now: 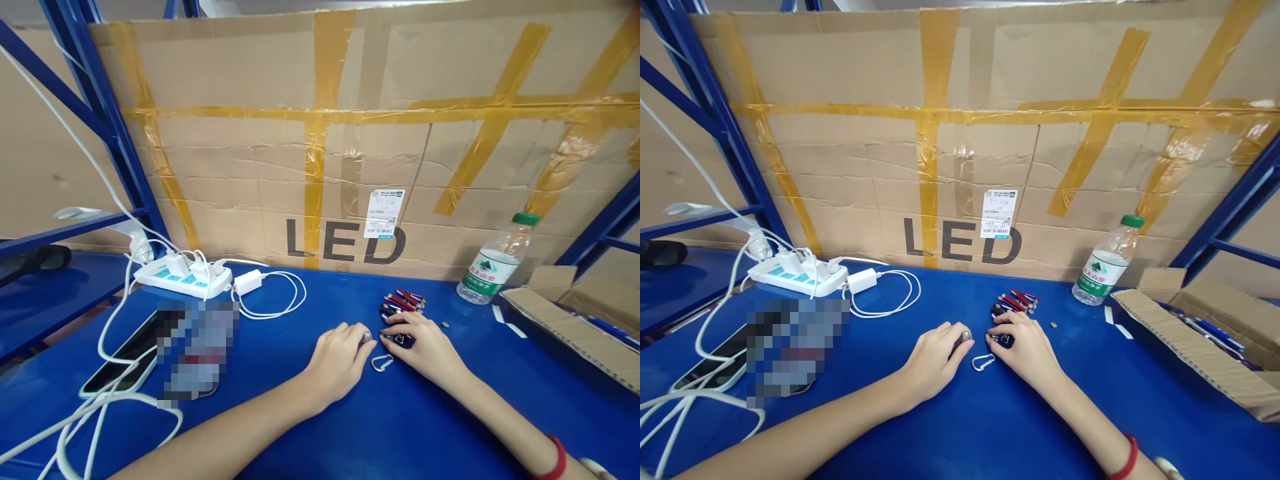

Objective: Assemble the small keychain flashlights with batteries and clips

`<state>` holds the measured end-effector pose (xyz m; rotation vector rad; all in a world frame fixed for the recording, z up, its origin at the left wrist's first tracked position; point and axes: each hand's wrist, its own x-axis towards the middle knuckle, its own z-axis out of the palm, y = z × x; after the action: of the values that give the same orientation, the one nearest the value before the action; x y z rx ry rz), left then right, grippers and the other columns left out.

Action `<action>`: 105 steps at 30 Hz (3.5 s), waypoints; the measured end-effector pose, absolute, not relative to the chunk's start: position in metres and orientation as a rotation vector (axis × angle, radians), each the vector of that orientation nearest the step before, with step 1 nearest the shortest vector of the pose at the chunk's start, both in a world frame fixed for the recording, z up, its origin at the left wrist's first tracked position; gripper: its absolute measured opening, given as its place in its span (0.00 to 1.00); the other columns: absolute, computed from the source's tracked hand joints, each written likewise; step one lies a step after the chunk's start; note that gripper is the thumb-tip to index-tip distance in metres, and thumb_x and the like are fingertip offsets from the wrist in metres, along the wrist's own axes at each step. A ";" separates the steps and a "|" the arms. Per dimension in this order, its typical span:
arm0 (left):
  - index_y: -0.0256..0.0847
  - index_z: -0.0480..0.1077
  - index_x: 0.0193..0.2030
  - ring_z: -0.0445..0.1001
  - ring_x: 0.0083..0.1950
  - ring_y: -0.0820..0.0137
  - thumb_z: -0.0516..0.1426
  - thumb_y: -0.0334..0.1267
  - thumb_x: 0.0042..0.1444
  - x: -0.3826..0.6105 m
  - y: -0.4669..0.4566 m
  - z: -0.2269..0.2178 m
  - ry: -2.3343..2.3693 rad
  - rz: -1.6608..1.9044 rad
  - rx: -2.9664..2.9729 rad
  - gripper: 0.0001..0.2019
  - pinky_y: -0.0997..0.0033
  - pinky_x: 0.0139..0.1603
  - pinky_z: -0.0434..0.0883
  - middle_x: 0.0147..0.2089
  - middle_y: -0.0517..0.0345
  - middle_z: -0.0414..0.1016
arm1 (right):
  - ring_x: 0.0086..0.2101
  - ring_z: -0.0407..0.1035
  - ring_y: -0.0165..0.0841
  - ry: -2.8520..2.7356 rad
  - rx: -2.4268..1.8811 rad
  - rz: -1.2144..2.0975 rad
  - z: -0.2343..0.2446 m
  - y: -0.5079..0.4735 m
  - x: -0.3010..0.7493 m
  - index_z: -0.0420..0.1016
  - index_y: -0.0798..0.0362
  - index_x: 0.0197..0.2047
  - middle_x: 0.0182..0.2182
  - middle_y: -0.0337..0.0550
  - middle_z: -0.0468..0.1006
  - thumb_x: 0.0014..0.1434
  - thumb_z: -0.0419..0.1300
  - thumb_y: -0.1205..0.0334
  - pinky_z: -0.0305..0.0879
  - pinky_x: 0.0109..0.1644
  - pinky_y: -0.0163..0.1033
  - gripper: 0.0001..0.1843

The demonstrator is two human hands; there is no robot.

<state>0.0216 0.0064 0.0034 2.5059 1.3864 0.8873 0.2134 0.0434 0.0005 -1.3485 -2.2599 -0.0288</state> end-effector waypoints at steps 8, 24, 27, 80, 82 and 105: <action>0.42 0.64 0.38 0.71 0.38 0.69 0.48 0.37 0.63 0.022 0.008 0.001 1.391 0.874 2.545 0.06 0.71 0.39 0.68 0.36 0.61 0.72 | 0.42 0.70 0.41 -2.286 -1.285 0.055 0.004 0.039 0.207 0.79 0.48 0.29 0.39 0.45 0.77 0.49 0.61 0.62 0.64 0.47 0.50 0.05; 0.42 0.64 0.36 0.70 0.36 0.71 0.51 0.37 0.62 0.023 0.009 0.007 1.400 0.791 2.576 0.04 0.72 0.36 0.67 0.35 0.63 0.73 | 0.43 0.69 0.40 -2.259 -1.253 0.164 0.004 0.037 0.204 0.78 0.48 0.28 0.39 0.43 0.76 0.47 0.64 0.64 0.61 0.47 0.49 0.03; 0.43 0.65 0.36 0.70 0.36 0.71 0.51 0.38 0.61 0.024 0.009 0.008 1.403 0.809 2.567 0.05 0.73 0.35 0.67 0.35 0.64 0.74 | 0.42 0.70 0.40 -2.264 -1.195 0.139 0.004 0.037 0.204 0.78 0.48 0.29 0.39 0.42 0.77 0.49 0.63 0.64 0.62 0.47 0.48 0.03; 0.41 0.67 0.38 0.72 0.39 0.69 0.49 0.39 0.63 0.022 0.005 0.007 1.391 0.836 2.526 0.08 0.70 0.40 0.69 0.37 0.60 0.75 | 0.29 0.72 0.31 -2.235 -1.066 0.127 0.019 0.029 0.215 0.75 0.49 0.40 0.36 0.44 0.77 0.58 0.53 0.56 0.71 0.30 0.35 0.12; 0.41 0.67 0.38 0.72 0.39 0.69 0.49 0.39 0.63 0.022 0.005 0.007 1.380 0.840 2.540 0.08 0.70 0.40 0.69 0.37 0.60 0.75 | 0.31 0.72 0.32 -2.221 -1.049 0.164 0.018 0.029 0.212 0.74 0.49 0.43 0.38 0.45 0.76 0.59 0.52 0.57 0.71 0.32 0.36 0.13; 0.41 0.67 0.37 0.72 0.37 0.69 0.48 0.40 0.63 0.022 0.004 0.006 1.401 0.846 2.547 0.09 0.70 0.39 0.69 0.33 0.59 0.73 | 0.32 0.72 0.34 -2.329 -1.044 0.206 0.025 0.024 0.208 0.75 0.50 0.32 0.32 0.45 0.75 0.57 0.53 0.45 0.69 0.36 0.38 0.18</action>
<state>0.0218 0.0037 0.0063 2.5469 1.4008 0.8463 0.2080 0.0240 0.0248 -1.0436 -2.3290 0.2063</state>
